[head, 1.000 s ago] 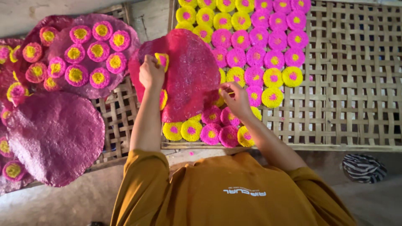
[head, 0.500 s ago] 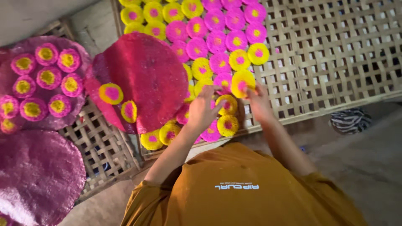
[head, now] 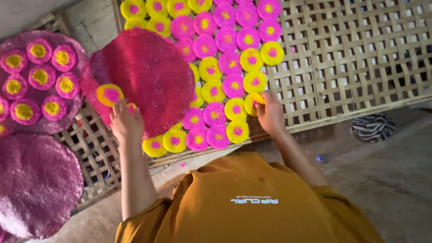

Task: The person arranges colorful circular decorative items on a woven mat. They pick up the items from a pile on a pink sheet and place them in neat rows on the mat, alternating between yellow and pink colors.

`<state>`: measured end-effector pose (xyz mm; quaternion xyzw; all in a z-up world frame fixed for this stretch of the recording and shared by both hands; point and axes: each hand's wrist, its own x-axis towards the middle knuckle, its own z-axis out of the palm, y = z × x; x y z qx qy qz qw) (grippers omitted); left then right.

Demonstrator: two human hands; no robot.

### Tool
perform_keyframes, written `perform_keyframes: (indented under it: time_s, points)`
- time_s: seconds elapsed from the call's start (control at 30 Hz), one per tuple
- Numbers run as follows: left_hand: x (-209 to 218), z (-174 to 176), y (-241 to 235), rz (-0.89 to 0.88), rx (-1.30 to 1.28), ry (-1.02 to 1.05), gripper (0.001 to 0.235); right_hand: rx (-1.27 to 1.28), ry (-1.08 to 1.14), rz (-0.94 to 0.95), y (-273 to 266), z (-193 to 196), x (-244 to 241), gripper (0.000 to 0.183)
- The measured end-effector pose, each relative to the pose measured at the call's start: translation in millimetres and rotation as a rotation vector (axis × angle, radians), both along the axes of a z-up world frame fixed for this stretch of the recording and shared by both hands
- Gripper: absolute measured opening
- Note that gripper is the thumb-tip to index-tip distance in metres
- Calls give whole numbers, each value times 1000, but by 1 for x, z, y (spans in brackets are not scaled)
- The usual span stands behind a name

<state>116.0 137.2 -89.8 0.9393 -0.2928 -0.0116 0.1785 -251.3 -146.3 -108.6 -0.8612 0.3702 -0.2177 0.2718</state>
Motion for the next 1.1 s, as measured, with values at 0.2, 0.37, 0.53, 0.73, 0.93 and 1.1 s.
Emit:
perform_keyframes:
  time_s: [0.2, 0.37, 0.53, 0.73, 0.93, 1.1]
  points:
    - [21, -21, 35, -47, -74, 253, 41, -162, 22, -34, 4, 25, 7, 45]
    - [21, -11, 26, -275, -128, 38, 58, -180, -61, -21, 16, 43, 12, 44]
    - [28, 3, 22, -257, 61, 57, 58, -78, -159, 70, 39, 49, 26, 37]
    - [34, 34, 39, -324, 175, -10, 39, -61, -213, 126, 59, 54, 37, 29]
    - [-29, 93, 34, -156, 81, 216, 33, 980, -189, 321, 92, 52, 42, 33]
    - [-136, 103, -20, -478, -117, 552, 40, 1860, -622, 132, 115, 19, 46, 55]
